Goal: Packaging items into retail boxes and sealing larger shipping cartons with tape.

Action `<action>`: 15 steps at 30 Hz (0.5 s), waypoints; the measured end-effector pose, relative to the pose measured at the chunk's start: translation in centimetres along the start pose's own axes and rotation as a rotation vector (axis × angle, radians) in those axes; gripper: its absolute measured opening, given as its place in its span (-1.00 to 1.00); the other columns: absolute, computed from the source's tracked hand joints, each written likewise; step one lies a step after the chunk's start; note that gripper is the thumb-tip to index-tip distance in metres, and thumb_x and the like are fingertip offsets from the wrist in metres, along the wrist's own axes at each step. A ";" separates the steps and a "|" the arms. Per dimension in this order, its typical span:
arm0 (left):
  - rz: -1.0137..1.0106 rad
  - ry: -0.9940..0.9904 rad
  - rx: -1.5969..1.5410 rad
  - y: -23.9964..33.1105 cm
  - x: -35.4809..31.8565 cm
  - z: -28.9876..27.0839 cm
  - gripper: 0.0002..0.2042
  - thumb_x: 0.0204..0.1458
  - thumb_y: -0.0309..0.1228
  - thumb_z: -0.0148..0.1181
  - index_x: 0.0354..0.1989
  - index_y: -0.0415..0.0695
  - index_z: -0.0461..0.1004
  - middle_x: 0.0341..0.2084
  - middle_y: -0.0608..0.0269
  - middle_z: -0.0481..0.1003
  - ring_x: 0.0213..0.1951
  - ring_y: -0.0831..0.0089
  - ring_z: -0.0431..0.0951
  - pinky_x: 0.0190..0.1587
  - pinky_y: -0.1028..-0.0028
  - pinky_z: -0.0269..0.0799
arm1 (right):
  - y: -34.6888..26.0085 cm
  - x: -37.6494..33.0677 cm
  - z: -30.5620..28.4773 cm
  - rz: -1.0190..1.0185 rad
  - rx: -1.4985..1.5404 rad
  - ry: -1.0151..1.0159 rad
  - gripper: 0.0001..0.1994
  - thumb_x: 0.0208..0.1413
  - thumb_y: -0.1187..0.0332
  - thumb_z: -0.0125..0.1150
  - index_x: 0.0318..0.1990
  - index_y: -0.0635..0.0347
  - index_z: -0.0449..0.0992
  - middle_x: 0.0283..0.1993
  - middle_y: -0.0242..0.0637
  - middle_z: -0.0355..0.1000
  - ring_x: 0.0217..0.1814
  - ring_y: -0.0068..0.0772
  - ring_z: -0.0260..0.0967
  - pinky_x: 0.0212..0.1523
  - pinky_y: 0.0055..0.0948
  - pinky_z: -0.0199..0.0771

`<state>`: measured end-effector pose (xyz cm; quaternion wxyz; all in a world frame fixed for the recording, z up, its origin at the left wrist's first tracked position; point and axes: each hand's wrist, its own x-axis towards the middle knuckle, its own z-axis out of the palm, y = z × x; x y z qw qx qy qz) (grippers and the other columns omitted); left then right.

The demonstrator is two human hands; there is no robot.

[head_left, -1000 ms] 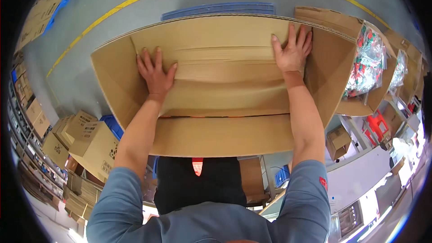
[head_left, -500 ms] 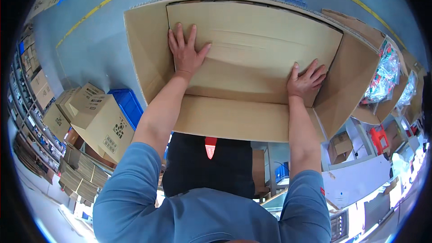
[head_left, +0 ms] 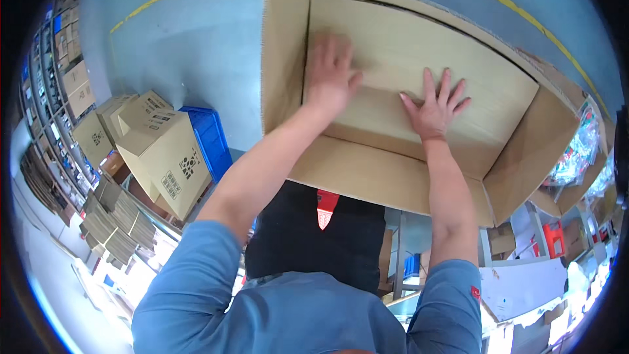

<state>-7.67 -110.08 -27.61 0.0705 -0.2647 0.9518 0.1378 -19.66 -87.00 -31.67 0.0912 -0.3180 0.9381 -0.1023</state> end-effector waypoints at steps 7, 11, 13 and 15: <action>0.009 0.073 -0.652 -11.1 -2.2 -10.7 -0.45 0.38 -0.22 -0.13 0.46 -0.22 0.07 0.42 -0.02 0.13 0.45 0.16 0.08 0.47 0.19 -0.03 | 2.1 -1.1 -0.8 0.034 -0.067 0.016 -0.15 -0.09 -0.37 0.32 0.40 -0.45 0.30 0.60 -0.25 -0.08 0.60 0.40 -0.32 0.35 0.67 -0.37; 0.138 -0.052 -1.201 -7.3 -1.7 -2.2 -0.36 0.37 -0.11 -0.09 0.49 -0.23 0.01 0.52 -0.02 -0.08 0.54 0.12 -0.16 0.52 0.13 -0.24 | 0.8 -0.2 -0.3 0.006 -0.035 0.031 -0.19 -0.01 -0.32 0.28 0.42 -0.36 0.28 0.59 -0.25 -0.05 0.60 0.37 -0.29 0.38 0.61 -0.37; 0.257 0.005 -0.608 -0.8 0.9 0.6 -0.35 0.30 -0.07 0.00 0.48 -0.14 0.09 0.51 -0.07 -0.08 0.53 0.01 -0.15 0.52 0.05 -0.24 | 1.1 -0.2 -0.3 -0.007 -0.033 0.042 -0.20 0.03 -0.29 0.25 0.43 -0.30 0.27 0.59 -0.24 -0.03 0.60 0.35 -0.28 0.40 0.57 -0.37; 0.304 -0.045 -0.110 1.0 2.2 2.0 -0.35 0.27 -0.06 0.04 0.47 -0.08 0.12 0.50 -0.10 -0.07 0.52 -0.04 -0.13 0.51 0.02 -0.22 | 2.7 -0.9 0.0 0.037 0.004 0.043 -0.26 0.13 -0.21 0.19 0.44 -0.21 0.26 0.57 -0.25 0.03 0.59 0.33 -0.23 0.40 0.54 -0.34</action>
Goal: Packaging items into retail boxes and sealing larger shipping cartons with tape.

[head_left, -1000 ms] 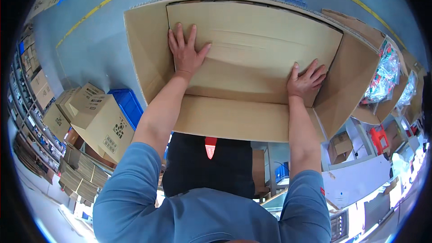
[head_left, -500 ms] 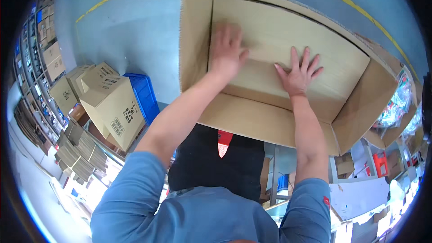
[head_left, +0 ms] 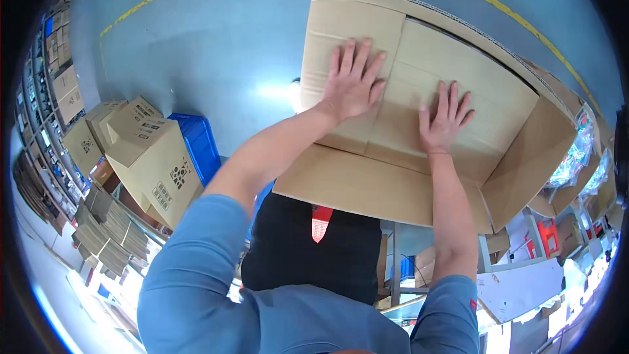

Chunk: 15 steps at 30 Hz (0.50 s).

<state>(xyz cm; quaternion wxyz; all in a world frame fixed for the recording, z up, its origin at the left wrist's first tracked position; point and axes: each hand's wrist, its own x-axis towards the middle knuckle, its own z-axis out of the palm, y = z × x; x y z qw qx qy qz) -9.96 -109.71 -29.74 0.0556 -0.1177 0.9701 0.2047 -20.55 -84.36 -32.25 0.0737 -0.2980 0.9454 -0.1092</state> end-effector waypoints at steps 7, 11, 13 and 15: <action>0.562 -0.143 -0.087 0.9 5.3 0.2 -0.28 0.10 0.08 0.21 0.43 0.11 0.24 0.49 0.13 0.06 0.50 0.08 -0.01 0.49 0.02 -0.12 | 0.2 0.6 -0.9 0.025 -0.068 0.015 -0.35 0.19 0.00 0.19 0.40 -0.02 0.28 0.48 -0.18 0.18 0.52 0.27 0.00 0.39 0.46 -0.16; 0.601 -0.215 -0.008 1.1 6.3 0.0 -0.27 0.08 0.10 0.23 0.43 0.17 0.24 0.47 0.22 0.11 0.49 0.19 0.02 0.49 0.06 -0.14 | 3.4 1.9 -6.3 0.069 0.045 0.093 -0.38 0.11 0.14 0.33 0.31 0.12 0.34 0.40 -0.05 0.26 0.46 0.21 0.11 0.38 0.26 0.03; 0.590 -0.198 0.008 1.1 6.1 -0.3 -0.28 0.08 0.10 0.22 0.43 0.18 0.24 0.48 0.22 0.10 0.49 0.23 0.03 0.50 0.07 -0.17 | 7.3 4.0 -13.7 0.193 -0.101 0.290 -0.39 0.05 0.23 0.41 0.23 0.24 0.35 0.30 0.03 0.33 0.36 0.15 0.22 0.29 0.03 0.22; 0.594 -0.192 0.011 1.6 6.1 -0.3 -0.28 0.07 0.10 0.22 0.43 0.18 0.25 0.48 0.23 0.09 0.49 0.24 0.03 0.50 0.07 -0.18 | 11.3 3.2 -18.7 0.446 -0.268 0.486 -0.41 0.14 0.19 0.35 0.23 0.33 0.34 0.26 0.05 0.36 0.29 0.13 0.28 0.21 -0.03 0.30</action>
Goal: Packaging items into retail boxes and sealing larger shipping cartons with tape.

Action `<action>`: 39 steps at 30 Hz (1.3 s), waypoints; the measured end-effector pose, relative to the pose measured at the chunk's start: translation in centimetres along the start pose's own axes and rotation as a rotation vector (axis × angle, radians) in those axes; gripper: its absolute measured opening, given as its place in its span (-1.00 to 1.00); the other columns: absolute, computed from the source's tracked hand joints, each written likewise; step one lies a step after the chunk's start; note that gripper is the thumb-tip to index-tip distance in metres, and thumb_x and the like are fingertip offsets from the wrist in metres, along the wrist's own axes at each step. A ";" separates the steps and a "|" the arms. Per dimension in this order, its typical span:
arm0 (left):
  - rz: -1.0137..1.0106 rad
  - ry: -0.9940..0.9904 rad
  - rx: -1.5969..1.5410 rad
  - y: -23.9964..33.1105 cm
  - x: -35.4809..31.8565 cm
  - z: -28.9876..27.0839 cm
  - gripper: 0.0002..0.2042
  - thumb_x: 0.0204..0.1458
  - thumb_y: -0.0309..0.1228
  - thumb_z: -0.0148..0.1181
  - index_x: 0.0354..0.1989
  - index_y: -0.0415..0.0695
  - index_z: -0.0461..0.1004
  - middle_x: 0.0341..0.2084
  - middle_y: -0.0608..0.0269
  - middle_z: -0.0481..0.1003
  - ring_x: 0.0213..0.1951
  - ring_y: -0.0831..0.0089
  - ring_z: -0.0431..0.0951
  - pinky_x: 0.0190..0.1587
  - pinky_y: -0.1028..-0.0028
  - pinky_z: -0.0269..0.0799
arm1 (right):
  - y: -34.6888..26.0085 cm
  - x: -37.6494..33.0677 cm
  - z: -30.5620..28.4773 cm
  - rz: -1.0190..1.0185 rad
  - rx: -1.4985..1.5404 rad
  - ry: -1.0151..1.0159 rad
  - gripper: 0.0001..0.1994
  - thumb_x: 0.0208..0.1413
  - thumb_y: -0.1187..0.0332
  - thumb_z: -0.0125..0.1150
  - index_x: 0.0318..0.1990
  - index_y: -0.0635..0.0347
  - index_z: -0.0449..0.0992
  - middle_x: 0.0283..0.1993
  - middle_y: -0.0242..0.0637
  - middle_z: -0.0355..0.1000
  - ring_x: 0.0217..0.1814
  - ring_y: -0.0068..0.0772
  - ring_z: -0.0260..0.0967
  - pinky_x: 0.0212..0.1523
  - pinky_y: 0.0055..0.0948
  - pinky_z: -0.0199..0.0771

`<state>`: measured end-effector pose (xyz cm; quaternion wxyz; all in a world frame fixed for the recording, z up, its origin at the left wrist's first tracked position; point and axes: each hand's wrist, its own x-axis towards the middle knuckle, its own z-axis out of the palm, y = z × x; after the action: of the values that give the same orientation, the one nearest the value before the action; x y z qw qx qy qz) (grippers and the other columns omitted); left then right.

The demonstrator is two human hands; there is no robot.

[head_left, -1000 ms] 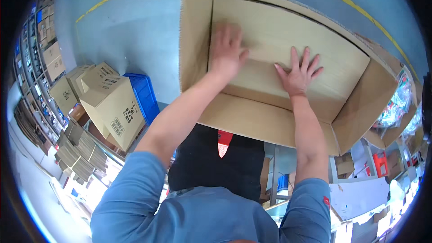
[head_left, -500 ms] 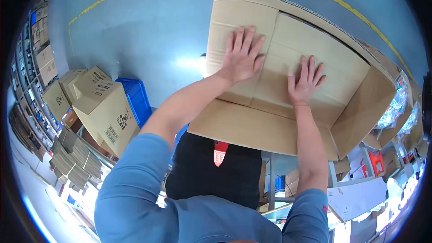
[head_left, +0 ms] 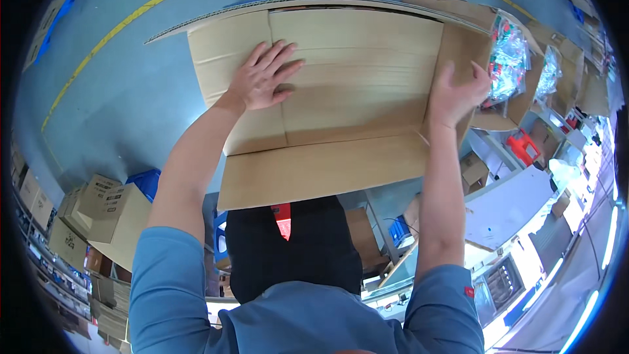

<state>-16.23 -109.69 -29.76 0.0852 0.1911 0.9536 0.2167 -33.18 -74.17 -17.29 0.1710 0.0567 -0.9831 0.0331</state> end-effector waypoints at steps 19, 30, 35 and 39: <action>-0.068 -0.132 -0.023 0.0 -0.4 -0.2 -0.29 0.14 0.14 0.08 0.47 0.21 0.18 0.53 0.29 -0.04 0.54 0.25 -0.15 0.53 0.04 -0.36 | 1.4 -7.8 12.5 0.073 -0.120 -0.494 -0.30 0.35 -0.11 -0.15 0.46 0.19 0.11 0.54 0.09 -0.01 0.50 0.24 0.01 0.40 0.21 0.10; -0.038 -0.010 -0.092 0.2 2.7 -0.2 -0.31 -0.04 0.18 0.27 0.35 0.45 0.35 0.51 0.35 -0.01 0.52 0.07 -0.14 0.51 -0.04 -0.32 | -0.4 -5.1 11.7 0.100 -0.137 -0.567 -0.27 0.29 0.02 0.04 0.47 0.25 0.04 0.50 0.01 0.06 0.43 0.26 0.09 0.40 0.07 0.19; -0.043 -0.013 -0.134 -0.1 2.9 0.3 -0.32 -0.02 0.17 0.27 0.35 0.43 0.34 0.52 0.39 -0.03 0.52 0.09 -0.18 0.51 -0.08 -0.32 | 1.9 0.2 5.6 -0.296 0.099 -0.623 -0.40 0.22 0.18 0.17 0.34 0.27 0.23 0.30 0.01 0.26 0.33 0.11 0.21 0.28 0.00 0.28; -0.077 -0.037 -0.136 0.6 1.9 0.3 -0.33 -0.01 0.18 0.26 0.35 0.43 0.35 0.52 0.40 -0.05 0.52 0.10 -0.20 0.51 -0.07 -0.31 | 4.7 7.8 -2.5 0.015 0.313 -0.240 -0.63 0.32 0.24 0.07 0.15 0.31 0.40 -0.03 -0.05 0.40 0.05 -0.10 0.36 0.11 -0.16 0.37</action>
<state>-17.74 -108.33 -29.89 0.1239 0.1518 0.9415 0.2741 -40.22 -70.12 -12.47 0.0413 0.0786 -0.9797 0.1800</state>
